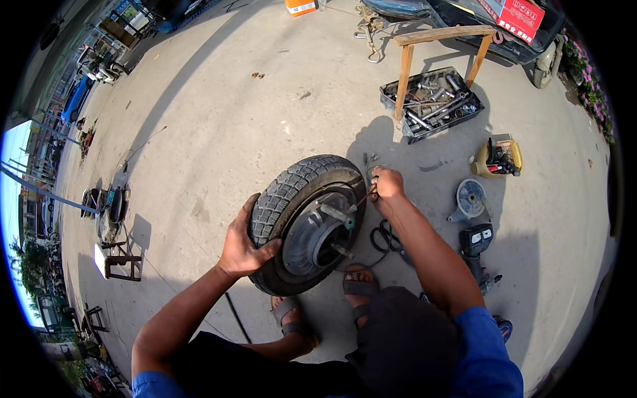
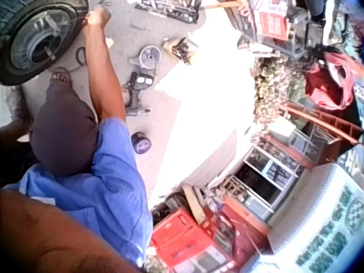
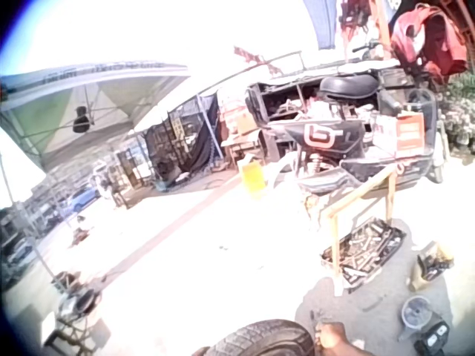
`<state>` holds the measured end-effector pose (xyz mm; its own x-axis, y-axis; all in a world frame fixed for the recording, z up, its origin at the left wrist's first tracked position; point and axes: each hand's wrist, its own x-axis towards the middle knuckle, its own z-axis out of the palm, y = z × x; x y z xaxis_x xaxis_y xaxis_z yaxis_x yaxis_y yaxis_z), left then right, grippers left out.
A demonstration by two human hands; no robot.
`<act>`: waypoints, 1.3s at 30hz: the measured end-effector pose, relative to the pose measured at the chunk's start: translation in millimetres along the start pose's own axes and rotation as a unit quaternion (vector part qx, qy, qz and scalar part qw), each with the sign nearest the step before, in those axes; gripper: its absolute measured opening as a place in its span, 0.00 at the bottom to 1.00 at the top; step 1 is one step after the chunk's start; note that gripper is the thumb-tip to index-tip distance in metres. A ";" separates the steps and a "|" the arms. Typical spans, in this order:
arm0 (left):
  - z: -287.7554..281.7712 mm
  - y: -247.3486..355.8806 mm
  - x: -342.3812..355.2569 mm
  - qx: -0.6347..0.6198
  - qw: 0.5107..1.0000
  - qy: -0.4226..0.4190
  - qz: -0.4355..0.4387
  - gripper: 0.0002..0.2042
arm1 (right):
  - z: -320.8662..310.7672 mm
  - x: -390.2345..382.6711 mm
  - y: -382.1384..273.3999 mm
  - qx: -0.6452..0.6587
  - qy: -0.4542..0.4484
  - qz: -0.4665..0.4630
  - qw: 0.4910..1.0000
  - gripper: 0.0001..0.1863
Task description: The person works on a scooter tire, using a tire lever to pry the tire bead away from the rim and a hammer to tap the rim. The person repeatedly rotates the tire and continues prying around the circumference.
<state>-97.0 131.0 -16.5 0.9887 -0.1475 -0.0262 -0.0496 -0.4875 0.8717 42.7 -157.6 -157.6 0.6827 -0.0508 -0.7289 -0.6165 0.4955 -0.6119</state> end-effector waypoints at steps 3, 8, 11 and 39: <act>1.1 -3.4 1.5 -0.026 1.000 -0.002 0.008 0.46 | -3.3 -4.6 2.9 0.032 0.015 0.033 0.999 0.05; -1.8 -3.8 4.1 0.025 0.999 -0.011 0.029 0.46 | -16.3 20.8 7.4 -0.261 0.149 -0.283 0.911 0.05; -6.8 -1.7 3.1 0.037 0.999 -0.011 0.022 0.45 | -11.9 -6.1 -13.7 -0.429 0.111 -0.591 0.674 0.05; -2.9 -6.1 0.9 0.050 0.999 0.020 0.006 0.45 | 5.0 -80.7 10.0 -0.566 -0.173 -0.564 0.575 0.27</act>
<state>-95.4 136.4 -20.4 0.9927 -0.1209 0.0052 -0.0736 -0.5699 0.8184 -16.5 -144.2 -103.3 0.8154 0.4862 0.3140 0.5695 -0.5767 -0.5858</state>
